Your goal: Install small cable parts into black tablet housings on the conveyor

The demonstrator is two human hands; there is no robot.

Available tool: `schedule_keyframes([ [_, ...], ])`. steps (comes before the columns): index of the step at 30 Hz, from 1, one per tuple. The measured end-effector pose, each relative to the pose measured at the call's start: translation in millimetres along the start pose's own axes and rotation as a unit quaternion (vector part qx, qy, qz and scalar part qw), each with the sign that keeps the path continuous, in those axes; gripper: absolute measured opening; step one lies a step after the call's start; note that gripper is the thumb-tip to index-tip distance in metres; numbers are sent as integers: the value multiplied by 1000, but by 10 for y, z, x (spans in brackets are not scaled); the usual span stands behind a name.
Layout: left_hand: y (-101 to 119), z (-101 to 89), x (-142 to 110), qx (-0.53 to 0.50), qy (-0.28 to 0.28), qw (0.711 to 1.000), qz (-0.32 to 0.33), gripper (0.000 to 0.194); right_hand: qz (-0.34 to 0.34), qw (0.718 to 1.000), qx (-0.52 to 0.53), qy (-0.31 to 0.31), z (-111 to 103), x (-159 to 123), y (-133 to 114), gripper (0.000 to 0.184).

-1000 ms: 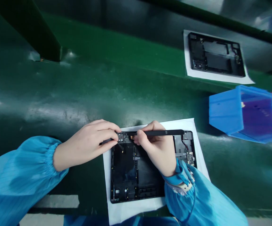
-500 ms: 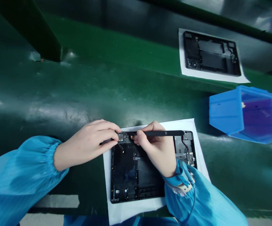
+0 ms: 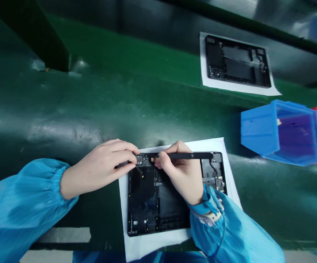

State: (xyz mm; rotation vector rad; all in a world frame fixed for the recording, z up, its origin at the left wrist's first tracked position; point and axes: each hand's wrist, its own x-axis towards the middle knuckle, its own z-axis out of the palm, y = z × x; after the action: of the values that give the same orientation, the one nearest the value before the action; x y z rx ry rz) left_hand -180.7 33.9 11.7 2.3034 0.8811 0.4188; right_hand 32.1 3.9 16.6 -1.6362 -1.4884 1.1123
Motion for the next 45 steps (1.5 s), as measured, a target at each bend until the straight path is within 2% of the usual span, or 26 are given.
schedule_keyframes([
  [36, 3, 23, 5, -3, 3, 1000, 0, 18, -6, 1000, -3, 0, -18, -2, 10, 17],
  [45, 20, 37, 3, 7, 10, 1000, 9, 12, -15, 1000, -19, -3, -14, -2, -6, 15],
])
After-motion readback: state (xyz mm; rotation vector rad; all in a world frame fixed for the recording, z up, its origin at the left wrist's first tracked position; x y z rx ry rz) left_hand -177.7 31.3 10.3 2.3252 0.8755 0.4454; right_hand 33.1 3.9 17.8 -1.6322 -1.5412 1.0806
